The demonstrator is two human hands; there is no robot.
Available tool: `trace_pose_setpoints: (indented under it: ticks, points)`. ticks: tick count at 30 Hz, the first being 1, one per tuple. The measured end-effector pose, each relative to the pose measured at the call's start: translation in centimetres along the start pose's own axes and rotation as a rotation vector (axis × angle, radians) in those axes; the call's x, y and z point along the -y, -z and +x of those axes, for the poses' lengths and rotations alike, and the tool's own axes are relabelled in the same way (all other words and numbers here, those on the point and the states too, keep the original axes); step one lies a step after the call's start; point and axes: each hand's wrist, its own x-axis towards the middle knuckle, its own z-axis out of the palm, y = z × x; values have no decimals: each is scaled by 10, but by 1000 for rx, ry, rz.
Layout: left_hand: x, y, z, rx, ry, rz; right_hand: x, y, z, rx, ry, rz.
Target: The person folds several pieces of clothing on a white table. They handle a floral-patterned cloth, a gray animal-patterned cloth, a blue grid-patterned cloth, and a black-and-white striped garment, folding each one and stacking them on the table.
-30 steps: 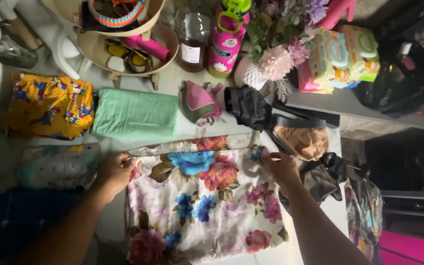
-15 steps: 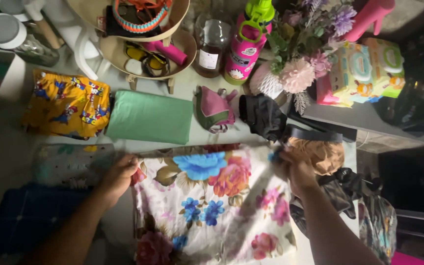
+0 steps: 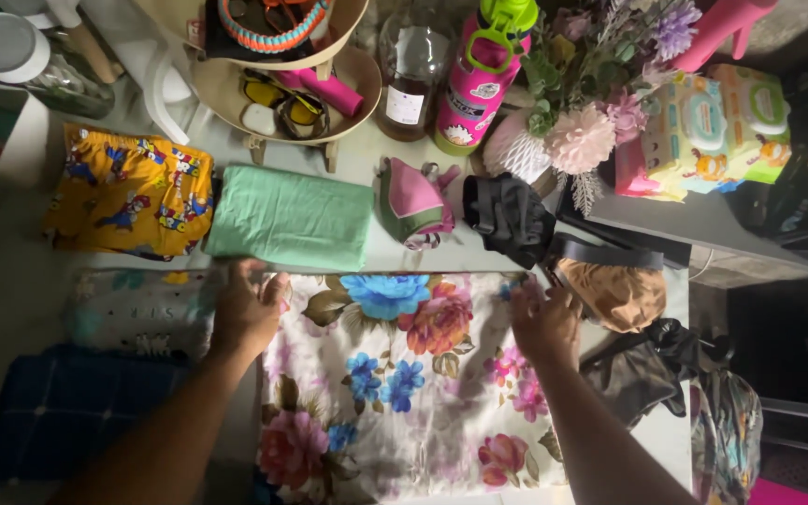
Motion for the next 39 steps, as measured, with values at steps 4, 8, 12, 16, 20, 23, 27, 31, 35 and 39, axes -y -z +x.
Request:
trace_pose_setpoints:
  ticks: [4, 8, 12, 16, 20, 23, 27, 31, 35, 39]
  points:
    - [3, 7, -10, -78, -318, -112, 25, 39, -3, 380, -388, -39]
    - [39, -9, -2, -248, -415, 196, 7, 41, 0, 708, -501, -87]
    - [21, 1, -30, -210, -273, 209, 7, 62, 1, 869, -600, 21]
    - [56, -21, -55, -154, -359, 400, 58, 130, 5, 973, -649, 151]
    - [67, -30, -57, 159, -424, 272, 10, 122, -11, 738, -727, 416]
    - [35, -14, -65, 307, -450, -23, 5, 137, -14, 508, -766, 578]
    - [35, -37, -50, 10, -391, -78, 41, 179, 3, 504, -788, 839]
    - [-56, 21, -92, 407, 117, -710, 142, 207, 12, 810, -924, 1084]
    - [-55, 7, -88, 775, 280, -752, 208, 185, -23, 1254, -319, 1091]
    - [31, -59, -50, 526, 223, -538, 223, 155, -42, 1151, 3, 480]
